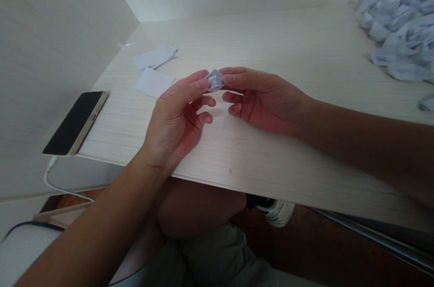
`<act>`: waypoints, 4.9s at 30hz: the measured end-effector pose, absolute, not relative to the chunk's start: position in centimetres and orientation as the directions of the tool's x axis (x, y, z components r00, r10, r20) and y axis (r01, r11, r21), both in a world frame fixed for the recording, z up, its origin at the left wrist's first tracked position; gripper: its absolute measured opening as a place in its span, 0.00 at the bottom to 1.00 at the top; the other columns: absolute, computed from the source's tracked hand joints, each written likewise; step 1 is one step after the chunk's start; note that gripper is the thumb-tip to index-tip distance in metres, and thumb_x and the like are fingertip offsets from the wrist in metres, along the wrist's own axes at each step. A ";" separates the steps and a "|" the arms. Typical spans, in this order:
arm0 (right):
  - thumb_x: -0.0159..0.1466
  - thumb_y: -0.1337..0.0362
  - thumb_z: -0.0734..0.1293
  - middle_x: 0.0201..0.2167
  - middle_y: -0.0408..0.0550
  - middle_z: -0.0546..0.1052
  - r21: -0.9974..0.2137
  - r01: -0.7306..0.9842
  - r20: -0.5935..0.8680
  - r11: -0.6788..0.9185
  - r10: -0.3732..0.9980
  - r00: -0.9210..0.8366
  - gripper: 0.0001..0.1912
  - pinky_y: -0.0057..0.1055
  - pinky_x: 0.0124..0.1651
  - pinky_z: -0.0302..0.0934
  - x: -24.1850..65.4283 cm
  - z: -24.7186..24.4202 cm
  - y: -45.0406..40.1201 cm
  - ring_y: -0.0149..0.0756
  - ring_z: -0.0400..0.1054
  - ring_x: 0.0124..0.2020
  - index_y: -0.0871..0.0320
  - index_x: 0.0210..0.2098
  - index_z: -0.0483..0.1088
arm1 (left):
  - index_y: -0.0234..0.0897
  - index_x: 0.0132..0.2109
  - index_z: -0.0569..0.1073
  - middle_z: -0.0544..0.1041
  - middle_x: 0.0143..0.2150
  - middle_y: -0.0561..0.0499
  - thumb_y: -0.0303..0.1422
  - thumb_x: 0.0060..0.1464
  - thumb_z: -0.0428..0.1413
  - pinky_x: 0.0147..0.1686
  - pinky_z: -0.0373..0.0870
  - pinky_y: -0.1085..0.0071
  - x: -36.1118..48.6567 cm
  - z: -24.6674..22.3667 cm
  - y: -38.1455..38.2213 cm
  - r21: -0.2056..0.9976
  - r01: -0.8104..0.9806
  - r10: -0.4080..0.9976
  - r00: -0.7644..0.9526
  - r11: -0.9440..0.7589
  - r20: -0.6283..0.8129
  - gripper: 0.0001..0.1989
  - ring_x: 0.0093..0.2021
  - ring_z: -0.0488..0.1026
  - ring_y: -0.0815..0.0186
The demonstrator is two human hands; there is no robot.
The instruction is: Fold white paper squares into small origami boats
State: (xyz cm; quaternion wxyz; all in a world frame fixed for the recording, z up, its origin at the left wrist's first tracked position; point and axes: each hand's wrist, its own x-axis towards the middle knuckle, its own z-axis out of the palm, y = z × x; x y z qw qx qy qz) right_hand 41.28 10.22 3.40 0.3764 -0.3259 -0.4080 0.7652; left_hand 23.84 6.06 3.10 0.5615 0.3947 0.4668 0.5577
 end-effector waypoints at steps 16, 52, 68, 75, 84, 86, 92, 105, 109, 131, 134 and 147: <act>0.56 0.64 0.79 0.35 0.43 0.81 -0.946 -0.253 -0.060 -0.204 0.875 -0.481 0.09 0.33 0.42 0.71 41.3 2.2 10.1 0.35 0.76 0.41 0.54 0.36 0.79 | 0.40 0.34 0.84 0.84 0.35 0.52 0.24 0.48 0.70 0.28 0.83 0.78 22.6 3.6 6.5 0.980 -0.200 1.000 0.004 0.018 -0.018 0.07 0.32 0.82 0.68; 0.62 0.56 0.78 0.24 0.43 0.77 -0.992 0.051 0.074 0.111 0.878 -0.474 0.14 0.31 0.32 0.64 41.0 2.0 9.6 0.31 0.71 0.27 0.59 0.32 0.74 | 0.39 0.38 0.86 0.83 0.29 0.50 0.31 0.49 0.72 0.33 0.82 0.69 21.8 2.1 6.7 0.982 0.072 0.984 0.059 -0.175 0.170 0.08 0.29 0.82 0.65; 0.66 0.68 0.72 0.24 0.42 0.76 -0.988 0.076 0.102 0.137 0.929 -0.357 0.05 0.30 0.29 0.62 40.8 2.1 9.1 0.30 0.69 0.25 0.58 0.32 0.73 | 0.39 0.38 0.85 0.84 0.30 0.51 0.35 0.47 0.74 0.34 0.84 0.68 23.2 1.7 6.5 0.992 -0.017 0.991 -0.022 -0.129 0.128 0.11 0.29 0.83 0.64; 0.68 0.70 0.70 0.20 0.40 0.73 -0.996 0.056 0.041 0.066 0.930 -0.364 0.08 0.28 0.28 0.59 40.8 2.6 9.2 0.27 0.65 0.22 0.59 0.31 0.74 | 0.39 0.36 0.85 0.84 0.32 0.51 0.30 0.46 0.73 0.32 0.85 0.70 23.2 1.7 6.7 0.986 -0.138 0.996 -0.007 -0.089 0.088 0.08 0.30 0.83 0.65; 0.66 0.66 0.71 0.24 0.44 0.75 -0.937 0.250 0.161 0.243 0.937 -0.310 0.06 0.33 0.29 0.58 40.9 2.1 9.2 0.33 0.68 0.26 0.57 0.31 0.74 | 0.38 0.36 0.84 0.83 0.28 0.52 0.34 0.46 0.74 0.32 0.84 0.70 24.7 1.4 5.9 0.980 0.055 0.972 -0.130 -0.190 0.196 0.10 0.28 0.81 0.65; 0.66 0.65 0.70 0.27 0.46 0.77 -0.866 0.354 0.257 0.354 0.921 -0.292 0.06 0.35 0.33 0.59 41.1 2.1 9.0 0.35 0.69 0.30 0.57 0.32 0.73 | 0.38 0.36 0.83 0.83 0.30 0.52 0.35 0.47 0.74 0.32 0.84 0.70 25.3 1.2 5.8 0.975 0.071 0.962 -0.160 -0.212 0.221 0.10 0.30 0.81 0.65; 0.69 0.68 0.65 0.35 0.51 0.77 -0.582 0.572 0.498 0.578 0.809 -0.311 0.06 0.38 0.39 0.58 41.2 3.0 7.9 0.39 0.67 0.35 0.57 0.35 0.71 | 0.39 0.39 0.82 0.82 0.31 0.53 0.39 0.49 0.74 0.36 0.84 0.69 26.4 1.1 5.6 0.959 0.017 0.928 -0.247 -0.284 0.279 0.14 0.32 0.81 0.66; 0.71 0.65 0.64 0.34 0.51 0.78 -0.412 0.636 0.521 0.653 0.741 -0.424 0.10 0.35 0.39 0.58 41.8 2.9 8.4 0.38 0.69 0.34 0.59 0.37 0.77 | 0.38 0.39 0.82 0.82 0.31 0.53 0.36 0.46 0.75 0.37 0.83 0.70 26.5 0.1 6.1 0.961 -0.149 0.938 -0.294 -0.234 0.183 0.14 0.32 0.80 0.68; 0.68 0.68 0.66 0.31 0.47 0.79 -0.476 0.603 0.533 0.640 0.756 -0.381 0.09 0.33 0.39 0.59 41.7 2.7 8.8 0.35 0.70 0.31 0.59 0.36 0.80 | 0.37 0.37 0.83 0.82 0.31 0.52 0.33 0.48 0.74 0.35 0.82 0.72 26.5 0.1 6.3 0.963 -0.151 0.938 -0.300 -0.225 0.172 0.10 0.31 0.80 0.69; 0.70 0.69 0.61 0.35 0.52 0.81 -0.211 0.697 0.559 0.685 0.669 -0.489 0.13 0.34 0.35 0.56 41.9 2.8 8.2 0.38 0.70 0.32 0.61 0.40 0.79 | 0.38 0.36 0.78 0.80 0.30 0.53 0.29 0.53 0.67 0.36 0.81 0.69 28.7 0.1 6.3 0.946 0.060 0.824 -0.475 -0.320 0.309 0.05 0.32 0.79 0.67; 0.66 0.69 0.66 0.32 0.48 0.80 -0.392 0.630 0.561 0.670 0.717 -0.414 0.09 0.33 0.39 0.62 41.8 2.5 8.9 0.37 0.72 0.33 0.59 0.38 0.80 | 0.38 0.36 0.79 0.80 0.30 0.53 0.28 0.53 0.67 0.37 0.82 0.68 28.2 0.0 6.5 0.952 0.001 0.854 -0.441 -0.307 0.276 0.05 0.32 0.80 0.67; 0.62 0.70 0.69 0.28 0.44 0.82 -0.603 0.564 0.419 0.563 0.826 -0.377 0.08 0.32 0.36 0.60 41.8 2.8 9.4 0.35 0.73 0.30 0.57 0.35 0.82 | 0.37 0.34 0.79 0.81 0.29 0.54 0.25 0.49 0.67 0.34 0.82 0.68 27.2 -0.2 6.9 0.967 -0.032 0.910 -0.346 -0.253 0.227 0.05 0.28 0.79 0.67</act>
